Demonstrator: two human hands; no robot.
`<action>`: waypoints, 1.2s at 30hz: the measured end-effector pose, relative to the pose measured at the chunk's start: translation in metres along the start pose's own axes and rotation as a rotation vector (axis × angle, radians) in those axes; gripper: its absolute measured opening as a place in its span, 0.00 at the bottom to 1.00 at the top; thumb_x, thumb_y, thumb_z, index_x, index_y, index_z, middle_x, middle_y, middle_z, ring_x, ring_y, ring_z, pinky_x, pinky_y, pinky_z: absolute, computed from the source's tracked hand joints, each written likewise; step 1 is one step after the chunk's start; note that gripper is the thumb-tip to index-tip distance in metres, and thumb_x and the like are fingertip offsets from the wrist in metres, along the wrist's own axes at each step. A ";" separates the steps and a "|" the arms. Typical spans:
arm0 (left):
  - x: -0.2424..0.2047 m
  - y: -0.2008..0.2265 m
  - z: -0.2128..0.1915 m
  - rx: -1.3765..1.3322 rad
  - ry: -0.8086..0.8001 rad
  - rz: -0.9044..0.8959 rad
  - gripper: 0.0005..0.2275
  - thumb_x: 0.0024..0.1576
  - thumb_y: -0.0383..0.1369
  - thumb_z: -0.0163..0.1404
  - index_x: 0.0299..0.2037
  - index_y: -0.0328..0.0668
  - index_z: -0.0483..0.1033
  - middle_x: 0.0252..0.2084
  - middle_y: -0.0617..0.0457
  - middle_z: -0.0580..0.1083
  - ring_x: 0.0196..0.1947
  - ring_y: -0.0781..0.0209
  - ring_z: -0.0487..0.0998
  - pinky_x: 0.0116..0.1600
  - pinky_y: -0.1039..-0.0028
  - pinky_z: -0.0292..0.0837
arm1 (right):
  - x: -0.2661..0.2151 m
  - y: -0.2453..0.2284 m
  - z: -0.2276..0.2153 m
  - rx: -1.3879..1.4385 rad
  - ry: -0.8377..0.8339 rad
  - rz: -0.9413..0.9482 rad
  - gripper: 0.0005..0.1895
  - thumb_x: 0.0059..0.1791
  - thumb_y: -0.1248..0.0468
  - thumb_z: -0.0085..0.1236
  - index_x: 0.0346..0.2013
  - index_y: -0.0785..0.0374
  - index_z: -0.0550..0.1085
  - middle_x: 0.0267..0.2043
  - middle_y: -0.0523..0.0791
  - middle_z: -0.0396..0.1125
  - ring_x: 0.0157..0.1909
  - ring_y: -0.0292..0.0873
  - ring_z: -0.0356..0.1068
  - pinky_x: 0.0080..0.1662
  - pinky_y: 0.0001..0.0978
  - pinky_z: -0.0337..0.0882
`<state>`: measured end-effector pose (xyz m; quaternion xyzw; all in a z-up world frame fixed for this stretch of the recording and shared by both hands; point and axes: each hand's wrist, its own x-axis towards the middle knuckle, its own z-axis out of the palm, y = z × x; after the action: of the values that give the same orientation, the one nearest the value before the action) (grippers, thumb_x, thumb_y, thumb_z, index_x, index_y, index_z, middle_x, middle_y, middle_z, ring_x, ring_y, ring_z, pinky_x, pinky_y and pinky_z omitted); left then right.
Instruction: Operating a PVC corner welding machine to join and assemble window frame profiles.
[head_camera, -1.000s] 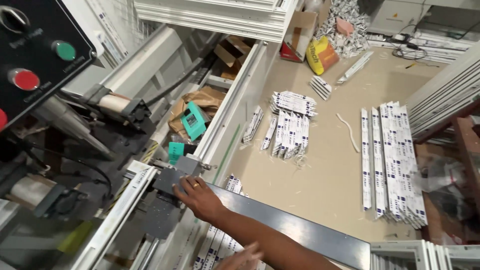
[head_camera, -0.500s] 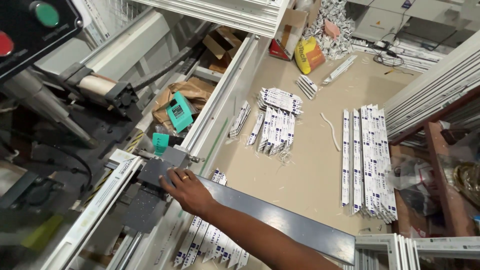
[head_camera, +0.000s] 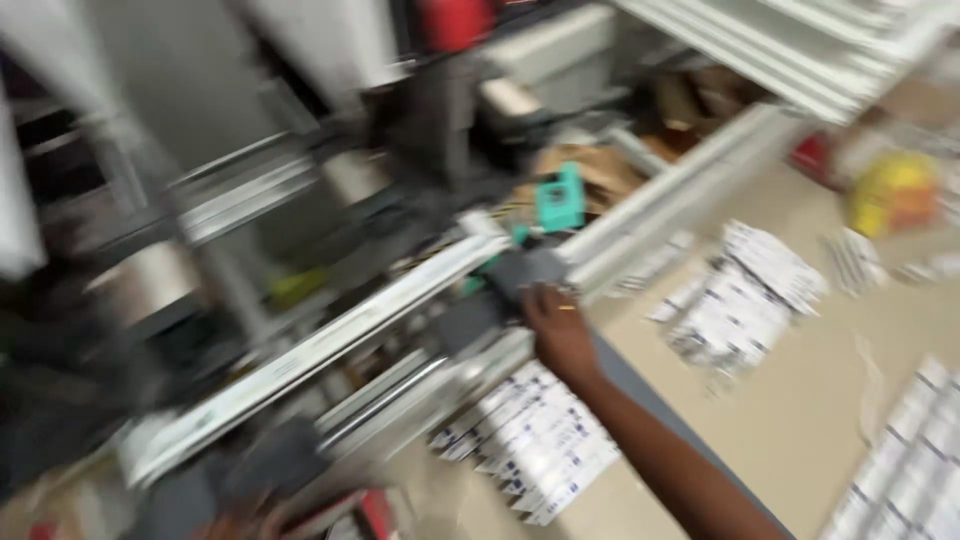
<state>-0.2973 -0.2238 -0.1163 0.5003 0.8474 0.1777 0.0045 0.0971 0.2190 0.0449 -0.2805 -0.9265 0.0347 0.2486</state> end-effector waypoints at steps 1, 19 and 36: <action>0.009 0.037 -0.037 0.048 0.019 -0.090 0.21 0.52 0.47 0.57 0.54 0.52 0.76 0.49 0.51 0.77 0.49 0.55 0.79 0.50 0.60 0.77 | 0.002 -0.004 -0.003 -0.057 0.018 -0.007 0.38 0.37 0.75 0.50 0.65 0.65 0.64 0.63 0.61 0.60 0.65 0.65 0.60 0.65 0.57 0.60; 0.006 0.166 -0.129 0.108 0.288 -0.182 0.28 0.52 0.41 0.60 0.61 0.41 0.68 0.55 0.42 0.67 0.50 0.41 0.73 0.51 0.54 0.69 | 0.004 -0.009 -0.020 -0.239 -0.103 -0.065 0.47 0.36 0.61 0.63 0.70 0.62 0.61 0.65 0.56 0.60 0.64 0.60 0.62 0.62 0.54 0.64; 0.021 0.143 -0.134 -0.385 0.522 -0.758 0.36 0.53 0.36 0.62 0.69 0.41 0.56 0.61 0.41 0.63 0.50 0.54 0.74 0.54 0.62 0.74 | -0.003 0.004 -0.010 -0.316 -0.075 -0.040 0.45 0.41 0.54 0.61 0.73 0.58 0.63 0.68 0.55 0.61 0.67 0.59 0.63 0.65 0.53 0.63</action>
<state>-0.2118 -0.1835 0.0569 0.0861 0.8942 0.4362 -0.0512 0.1060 0.2197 0.0514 -0.2960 -0.9344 -0.1062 0.1671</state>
